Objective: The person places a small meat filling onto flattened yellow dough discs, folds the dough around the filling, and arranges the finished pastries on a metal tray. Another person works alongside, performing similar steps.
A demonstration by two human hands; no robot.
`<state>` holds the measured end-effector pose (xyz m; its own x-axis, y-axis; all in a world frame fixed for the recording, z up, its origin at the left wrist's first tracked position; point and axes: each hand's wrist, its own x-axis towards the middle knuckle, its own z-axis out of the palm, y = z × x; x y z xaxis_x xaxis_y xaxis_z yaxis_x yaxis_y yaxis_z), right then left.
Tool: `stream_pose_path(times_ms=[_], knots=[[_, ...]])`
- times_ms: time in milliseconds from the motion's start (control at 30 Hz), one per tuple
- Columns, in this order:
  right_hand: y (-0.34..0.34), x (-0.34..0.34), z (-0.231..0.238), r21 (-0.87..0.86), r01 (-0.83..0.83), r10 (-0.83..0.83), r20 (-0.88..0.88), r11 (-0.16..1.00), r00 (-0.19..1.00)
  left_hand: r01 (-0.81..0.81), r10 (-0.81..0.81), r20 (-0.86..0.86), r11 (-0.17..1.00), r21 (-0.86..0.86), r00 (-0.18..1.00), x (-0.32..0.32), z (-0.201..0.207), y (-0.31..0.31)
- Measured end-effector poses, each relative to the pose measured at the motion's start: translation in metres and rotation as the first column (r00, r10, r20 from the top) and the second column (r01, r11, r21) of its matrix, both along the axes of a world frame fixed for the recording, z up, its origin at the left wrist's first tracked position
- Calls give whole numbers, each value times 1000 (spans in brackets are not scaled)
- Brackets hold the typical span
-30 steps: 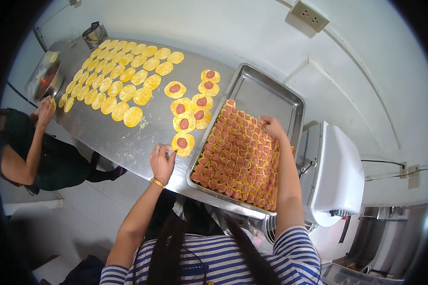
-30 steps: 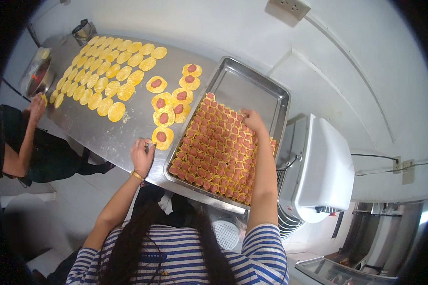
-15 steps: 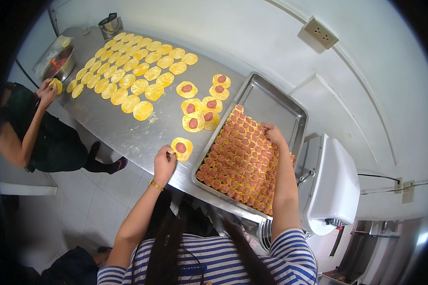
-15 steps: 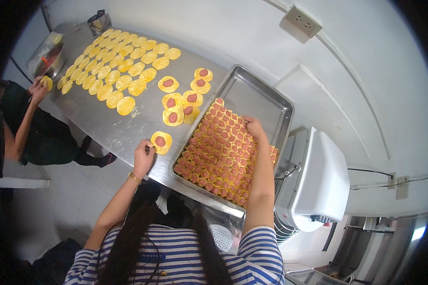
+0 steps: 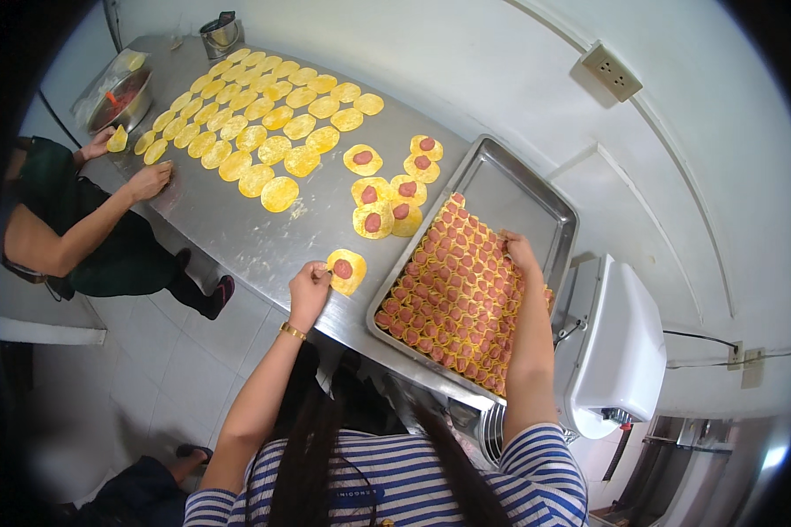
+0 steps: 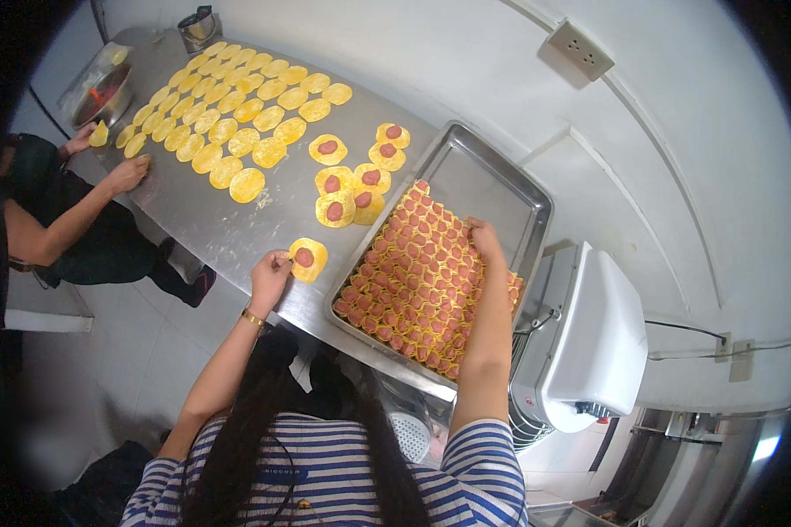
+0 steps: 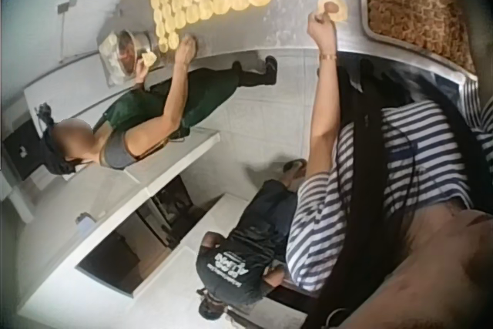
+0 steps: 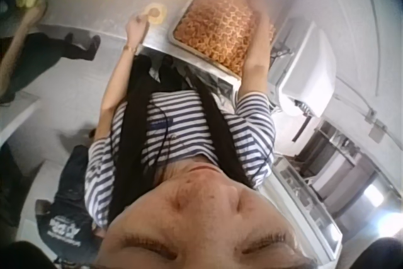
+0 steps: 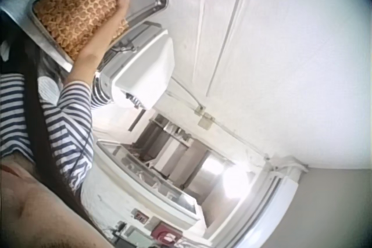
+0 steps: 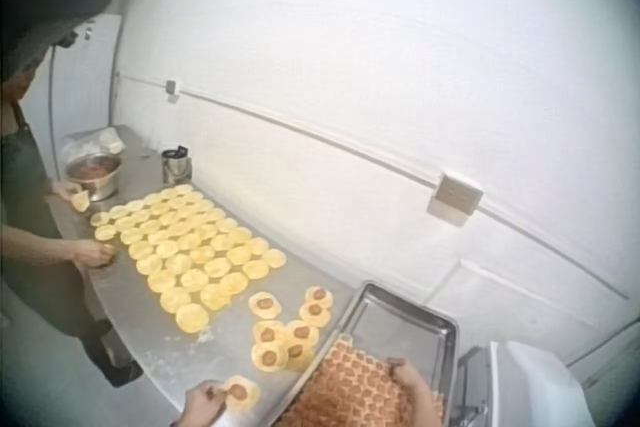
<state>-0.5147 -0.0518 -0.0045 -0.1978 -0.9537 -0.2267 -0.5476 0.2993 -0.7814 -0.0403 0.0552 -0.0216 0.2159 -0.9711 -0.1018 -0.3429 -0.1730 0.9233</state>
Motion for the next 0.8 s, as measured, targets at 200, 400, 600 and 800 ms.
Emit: stream_pose_path(times_ms=[200, 400, 600, 800], knots=[[-5, -7, 1, -48, -47, 37, -205, 998, 978, 21, -20, 46, 1000, -23, 999, 1, 4, -1], [-4, -2, 25, 146, -93, 135, -313, 985, 940, 75, -66, 60, 983, -169, 996, 0, 4, 9], [0, -4, 18, 45, -104, 112, -296, 994, 949, 132, -107, 126, 969, -209, 986, 0, 1, 12], [3, 0, 26, 77, -124, 142, -312, 989, 940, 212, -162, 192, 936, -281, 968, 1, -7, 11]])
